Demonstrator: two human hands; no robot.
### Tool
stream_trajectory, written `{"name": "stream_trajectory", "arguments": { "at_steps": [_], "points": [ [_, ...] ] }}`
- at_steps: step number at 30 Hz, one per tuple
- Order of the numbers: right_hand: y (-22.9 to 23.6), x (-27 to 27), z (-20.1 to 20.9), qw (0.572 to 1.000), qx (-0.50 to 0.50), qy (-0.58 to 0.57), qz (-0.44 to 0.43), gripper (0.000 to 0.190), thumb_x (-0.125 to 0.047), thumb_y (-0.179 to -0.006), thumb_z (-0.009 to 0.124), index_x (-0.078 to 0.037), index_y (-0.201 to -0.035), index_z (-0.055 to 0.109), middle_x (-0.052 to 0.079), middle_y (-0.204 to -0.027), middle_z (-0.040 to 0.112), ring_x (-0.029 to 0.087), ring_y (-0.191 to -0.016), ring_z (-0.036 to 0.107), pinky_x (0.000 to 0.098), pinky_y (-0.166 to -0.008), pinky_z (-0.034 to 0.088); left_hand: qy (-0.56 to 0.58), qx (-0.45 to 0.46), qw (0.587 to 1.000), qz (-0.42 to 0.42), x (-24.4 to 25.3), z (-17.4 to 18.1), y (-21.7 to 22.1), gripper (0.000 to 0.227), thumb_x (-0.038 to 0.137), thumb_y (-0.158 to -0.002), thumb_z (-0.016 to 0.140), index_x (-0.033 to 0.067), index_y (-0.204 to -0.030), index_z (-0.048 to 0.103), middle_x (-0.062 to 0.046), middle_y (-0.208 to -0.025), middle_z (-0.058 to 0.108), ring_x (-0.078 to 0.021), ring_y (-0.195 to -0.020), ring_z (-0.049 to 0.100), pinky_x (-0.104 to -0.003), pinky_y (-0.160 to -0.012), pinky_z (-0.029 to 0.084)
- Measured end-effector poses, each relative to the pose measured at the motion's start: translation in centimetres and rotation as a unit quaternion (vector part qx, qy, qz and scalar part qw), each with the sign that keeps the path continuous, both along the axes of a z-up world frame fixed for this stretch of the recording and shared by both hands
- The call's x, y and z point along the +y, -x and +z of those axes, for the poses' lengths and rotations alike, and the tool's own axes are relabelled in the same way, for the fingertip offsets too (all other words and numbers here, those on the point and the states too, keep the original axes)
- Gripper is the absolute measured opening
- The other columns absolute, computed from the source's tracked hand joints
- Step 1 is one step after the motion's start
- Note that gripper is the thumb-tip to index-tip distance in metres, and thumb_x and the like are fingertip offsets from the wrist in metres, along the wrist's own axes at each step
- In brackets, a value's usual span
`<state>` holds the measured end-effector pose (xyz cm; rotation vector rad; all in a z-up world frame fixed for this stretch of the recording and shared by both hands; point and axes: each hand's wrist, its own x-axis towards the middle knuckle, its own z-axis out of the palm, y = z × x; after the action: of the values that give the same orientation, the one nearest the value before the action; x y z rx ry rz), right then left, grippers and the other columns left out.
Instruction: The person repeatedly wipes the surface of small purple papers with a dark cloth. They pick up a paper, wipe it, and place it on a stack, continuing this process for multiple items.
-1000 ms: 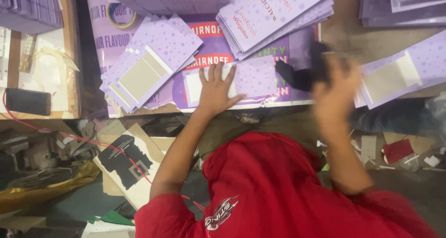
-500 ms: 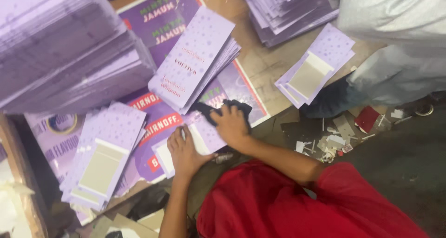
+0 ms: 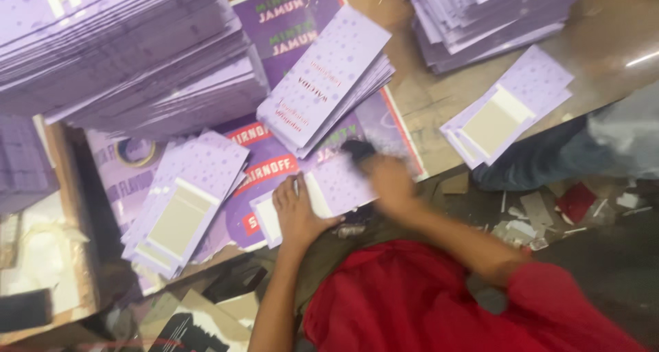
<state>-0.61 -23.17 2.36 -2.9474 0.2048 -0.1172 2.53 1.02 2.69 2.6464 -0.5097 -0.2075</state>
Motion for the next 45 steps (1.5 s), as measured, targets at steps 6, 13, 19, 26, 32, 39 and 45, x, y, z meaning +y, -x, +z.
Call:
{"name": "stream_trajectory", "arguments": {
  "at_steps": [6, 13, 19, 26, 32, 39, 45],
  "points": [
    [0.6, -14.2, 1.6, 0.971, -0.124, 0.168, -0.118, 0.059, -0.041, -0.096, 0.072, -0.008, -0.144, 0.061, 0.034, -0.126, 0.057, 0.052, -0.111, 0.055, 0.0623, -0.097, 0.041, -0.050, 0.042, 0.998, -0.004, -0.6, 1.1, -0.4, 0.137, 0.055, -0.040, 0.098, -0.0094, -0.142, 0.034, -0.030, -0.147, 0.036, -0.0483, -0.138, 0.031, -0.073, -0.111, 0.017],
    [-1.9, -2.4, -0.6, 0.939, 0.014, -0.343, -0.009, 0.074, -0.034, -0.083, 0.083, 0.010, -0.135, 0.056, 0.030, -0.123, 0.062, 0.039, -0.107, 0.066, 0.0413, -0.089, 0.055, -0.006, 0.018, 1.000, -0.019, -0.2, 1.0, -1.4, 0.133, 0.056, -0.043, 0.094, -0.0094, -0.142, 0.036, -0.033, -0.144, 0.037, -0.0504, -0.137, 0.034, -0.072, -0.111, 0.022],
    [-5.6, 0.1, -0.4, 0.938, 0.067, -0.341, 0.002, 0.068, -0.033, -0.073, 0.091, 0.010, -0.120, 0.064, 0.027, -0.104, 0.073, 0.037, -0.096, 0.074, 0.0408, -0.085, 0.057, -0.056, 0.043, 0.995, -0.075, -0.2, 1.4, -1.3, 0.133, 0.061, -0.048, 0.093, 0.0178, -0.157, 0.031, -0.034, -0.143, 0.035, -0.0510, -0.134, 0.034, -0.072, -0.106, 0.023],
    [-8.8, 1.0, -1.2, 0.956, 0.037, -0.289, -0.024, 0.062, -0.028, -0.068, 0.096, 0.009, -0.110, 0.069, 0.027, -0.100, 0.073, 0.039, -0.094, 0.073, 0.0427, -0.082, 0.057, -0.061, 0.001, 0.991, -0.115, -0.1, 0.7, -1.5, 0.121, 0.064, -0.052, 0.090, 0.0284, -0.156, 0.038, -0.028, -0.148, 0.039, -0.0458, -0.137, 0.037, -0.072, -0.105, 0.025],
    [-2.0, 0.2, 0.7, 0.952, 0.037, -0.304, 0.028, 0.066, -0.018, -0.070, 0.091, 0.012, -0.122, 0.064, 0.028, -0.099, 0.073, 0.041, -0.093, 0.073, 0.0446, -0.083, 0.056, -0.062, 0.010, 0.993, -0.101, 0.1, 0.8, -1.5, 0.120, 0.066, -0.051, 0.090, 0.0304, -0.155, 0.042, -0.027, -0.152, 0.038, -0.0441, -0.139, 0.035, -0.071, -0.105, 0.027],
    [-2.2, -0.4, 0.5, 0.963, 0.085, -0.254, 0.007, 0.062, -0.023, -0.061, 0.094, 0.008, -0.108, 0.068, 0.027, -0.092, 0.073, 0.041, -0.087, 0.073, 0.0450, -0.078, 0.056, -0.064, 0.019, 0.990, -0.121, 0.0, 0.8, -1.5, 0.118, 0.067, -0.052, 0.089, 0.0295, -0.154, 0.042, -0.026, -0.150, 0.037, -0.0455, -0.139, 0.034, -0.072, -0.104, 0.025],
    [-9.3, 1.0, -0.6, 0.968, 0.060, -0.241, -0.024, 0.056, -0.026, -0.060, 0.095, 0.002, -0.100, 0.068, 0.019, -0.085, 0.072, 0.035, -0.078, 0.072, 0.0438, -0.071, 0.056, -0.063, 0.008, 0.990, -0.127, 0.3, 0.7, -1.9, 0.118, 0.064, -0.052, 0.089, 0.0293, -0.154, 0.043, -0.024, -0.150, 0.039, -0.0440, -0.138, 0.034, -0.070, -0.104, 0.026]
  ]
}}
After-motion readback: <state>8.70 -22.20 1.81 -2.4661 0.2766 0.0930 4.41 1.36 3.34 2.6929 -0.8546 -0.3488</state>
